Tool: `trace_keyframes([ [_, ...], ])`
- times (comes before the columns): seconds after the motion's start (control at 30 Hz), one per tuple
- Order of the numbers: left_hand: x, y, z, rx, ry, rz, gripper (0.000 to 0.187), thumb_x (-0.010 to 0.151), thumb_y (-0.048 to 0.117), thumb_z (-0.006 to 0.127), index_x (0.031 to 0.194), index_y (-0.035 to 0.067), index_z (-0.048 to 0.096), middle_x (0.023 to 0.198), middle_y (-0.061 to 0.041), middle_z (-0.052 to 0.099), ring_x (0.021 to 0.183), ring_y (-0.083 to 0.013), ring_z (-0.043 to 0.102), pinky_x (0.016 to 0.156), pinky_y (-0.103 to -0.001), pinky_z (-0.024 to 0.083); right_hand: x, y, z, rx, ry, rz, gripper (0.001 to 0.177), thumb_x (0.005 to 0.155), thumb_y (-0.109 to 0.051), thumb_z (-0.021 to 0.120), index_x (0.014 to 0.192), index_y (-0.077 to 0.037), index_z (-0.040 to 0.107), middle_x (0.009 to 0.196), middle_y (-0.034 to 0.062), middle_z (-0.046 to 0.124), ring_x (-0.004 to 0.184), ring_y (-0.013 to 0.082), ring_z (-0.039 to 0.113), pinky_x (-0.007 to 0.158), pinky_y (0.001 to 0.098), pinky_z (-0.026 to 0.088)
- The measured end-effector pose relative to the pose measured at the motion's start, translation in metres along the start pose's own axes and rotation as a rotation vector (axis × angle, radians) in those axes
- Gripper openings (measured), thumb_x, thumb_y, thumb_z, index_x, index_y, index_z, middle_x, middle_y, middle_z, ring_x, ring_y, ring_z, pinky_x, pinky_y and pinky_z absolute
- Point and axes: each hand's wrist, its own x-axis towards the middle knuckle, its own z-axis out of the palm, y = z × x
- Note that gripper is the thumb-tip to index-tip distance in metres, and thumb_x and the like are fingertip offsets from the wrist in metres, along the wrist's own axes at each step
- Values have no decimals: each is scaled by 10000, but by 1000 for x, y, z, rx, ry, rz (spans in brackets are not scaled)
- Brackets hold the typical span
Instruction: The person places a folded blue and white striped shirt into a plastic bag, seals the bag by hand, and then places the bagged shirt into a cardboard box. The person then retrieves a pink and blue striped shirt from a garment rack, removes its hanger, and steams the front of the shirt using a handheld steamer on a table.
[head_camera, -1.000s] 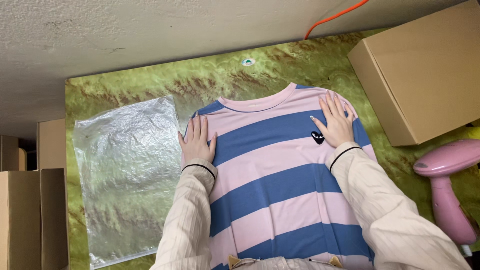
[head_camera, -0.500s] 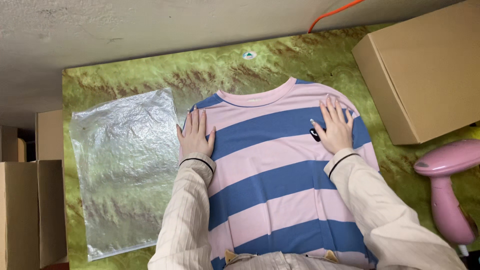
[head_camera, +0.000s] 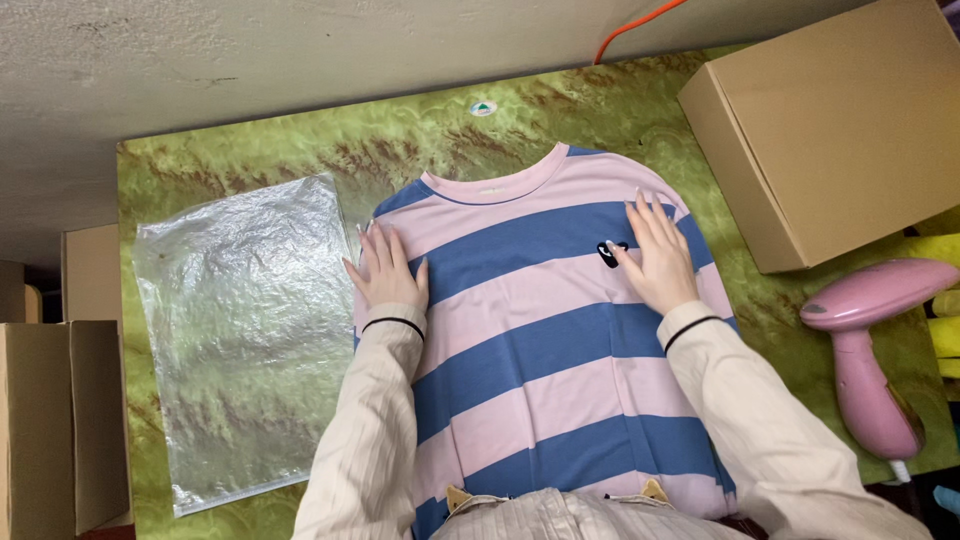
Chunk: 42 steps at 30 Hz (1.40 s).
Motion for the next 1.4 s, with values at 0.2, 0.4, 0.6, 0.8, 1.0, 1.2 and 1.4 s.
trace_keyframes([
  [0.2, -82, 18, -4, -66, -21, -32, 628, 947, 504, 329, 1461, 147, 278, 1560, -137, 190, 1448, -310, 105, 1061, -620, 76, -72, 23, 39, -114, -41, 74, 595, 941, -422, 449, 1465, -172, 319, 1562, 70, 233, 1429, 270, 203, 1090, 555, 210],
  [0.4, -84, 0, -4, -88, -3, 63, 620, 941, 533, 317, 1473, 218, 262, 1565, -80, 198, 1451, -247, 115, 1083, -582, 42, -62, 51, 36, -187, -7, 27, 577, 963, -455, 400, 1468, -189, 321, 1570, 58, 229, 1430, 267, 204, 1101, 489, 195],
  [0.6, -80, -9, 4, -130, -94, 53, 614, 948, 544, 319, 1476, 239, 251, 1571, -54, 179, 1454, -224, 106, 1096, -577, 57, -52, 75, 38, -156, -72, 43, 582, 968, -522, 339, 1471, -231, 310, 1566, 10, 233, 1432, 230, 206, 1110, 453, 205],
  [0.8, -99, 5, -9, -154, -107, -45, 676, 906, 508, 388, 1483, 197, 220, 1574, -95, 140, 1454, -269, 77, 1073, -629, 67, -93, 10, 15, -122, -23, 58, 604, 943, -445, 440, 1462, -155, 335, 1543, 70, 280, 1418, 271, 233, 1102, 530, 199],
  [1.0, -126, 3, -21, -137, -48, 79, 610, 949, 518, 341, 1468, 205, 276, 1566, -67, 200, 1450, -241, 127, 1107, -551, 17, -144, 24, 42, -175, -63, 28, 627, 932, -481, 392, 1483, -206, 276, 1574, 22, 203, 1445, 236, 147, 1124, 550, 87],
  [1.2, -122, -8, -12, -192, -146, 99, 600, 958, 509, 323, 1476, 213, 256, 1578, -55, 146, 1457, -235, 72, 1128, -542, -4, -136, 41, 37, -128, -88, 29, 597, 944, -456, 397, 1476, -211, 279, 1575, 6, 195, 1436, 213, 175, 1125, 547, 116],
  [1.4, -155, 3, -44, -154, -36, 114, 600, 918, 479, 396, 1431, 175, 329, 1541, -72, 258, 1446, -258, 147, 1093, -595, 51, -175, -5, 10, -72, -51, 158, 630, 933, -455, 418, 1482, -189, 259, 1573, 45, 188, 1434, 229, 169, 1095, 601, 122],
])
